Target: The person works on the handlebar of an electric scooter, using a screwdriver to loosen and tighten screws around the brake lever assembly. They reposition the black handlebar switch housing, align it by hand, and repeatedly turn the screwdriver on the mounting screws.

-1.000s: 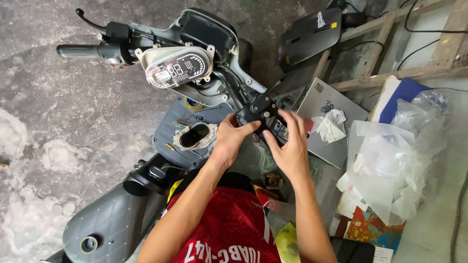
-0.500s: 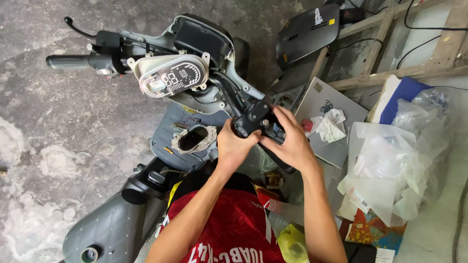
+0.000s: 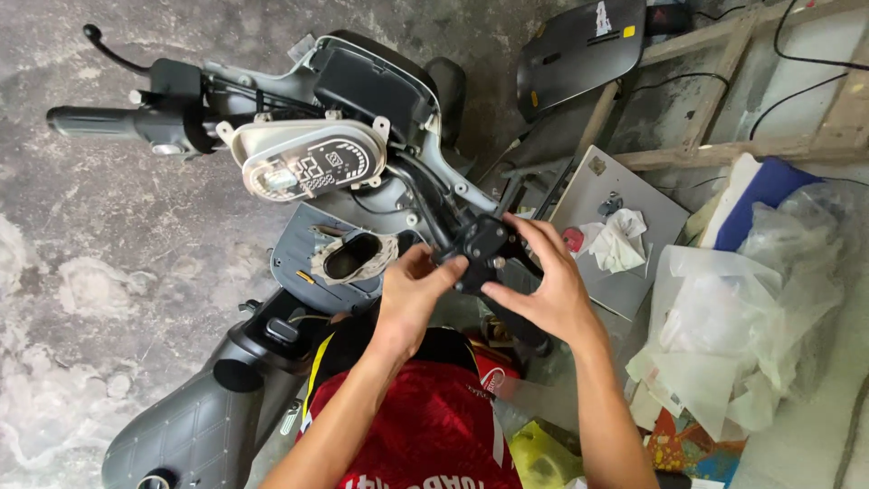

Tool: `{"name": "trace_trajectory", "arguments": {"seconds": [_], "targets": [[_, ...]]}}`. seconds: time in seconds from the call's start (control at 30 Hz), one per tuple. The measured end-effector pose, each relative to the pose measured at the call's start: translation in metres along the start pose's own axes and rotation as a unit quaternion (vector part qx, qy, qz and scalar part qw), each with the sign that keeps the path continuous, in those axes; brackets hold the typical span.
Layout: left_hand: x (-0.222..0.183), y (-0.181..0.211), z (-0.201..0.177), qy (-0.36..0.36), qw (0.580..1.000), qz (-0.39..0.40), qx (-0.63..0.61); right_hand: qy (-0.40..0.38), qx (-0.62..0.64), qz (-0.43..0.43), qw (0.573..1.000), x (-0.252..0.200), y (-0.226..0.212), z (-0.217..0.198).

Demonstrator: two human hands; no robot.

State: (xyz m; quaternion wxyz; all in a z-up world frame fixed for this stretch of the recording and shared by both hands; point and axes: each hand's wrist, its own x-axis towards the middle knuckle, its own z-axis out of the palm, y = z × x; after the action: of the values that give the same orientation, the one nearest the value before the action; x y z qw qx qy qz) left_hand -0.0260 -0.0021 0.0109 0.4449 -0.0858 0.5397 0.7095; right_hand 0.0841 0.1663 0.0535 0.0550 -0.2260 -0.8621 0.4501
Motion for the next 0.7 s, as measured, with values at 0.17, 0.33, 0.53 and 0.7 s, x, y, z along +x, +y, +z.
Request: {"name": "trace_trajectory", "arguments": {"seconds": [0.17,0.33,0.53,0.7], "targets": [[-0.006,0.008,0.006,0.031,0.994,-0.017,0.102,-0.045,-0.034,-0.109,0.992,0.021,-0.012,-0.015],[-0.004,0.017,0.007,0.024,0.992,-0.044,0.119,-0.117,-0.181,-0.255,0.943,0.051,-0.023,-0.026],[-0.007,0.006,0.003,-0.026,0.994,-0.094,0.039,-0.225,-0.211,-0.291,0.906,0.072,-0.030,-0.028],[-0.004,0.007,0.003,-0.023,0.992,-0.063,0.108,-0.225,-0.194,-0.355,0.887,0.077,-0.015,-0.022]]}}
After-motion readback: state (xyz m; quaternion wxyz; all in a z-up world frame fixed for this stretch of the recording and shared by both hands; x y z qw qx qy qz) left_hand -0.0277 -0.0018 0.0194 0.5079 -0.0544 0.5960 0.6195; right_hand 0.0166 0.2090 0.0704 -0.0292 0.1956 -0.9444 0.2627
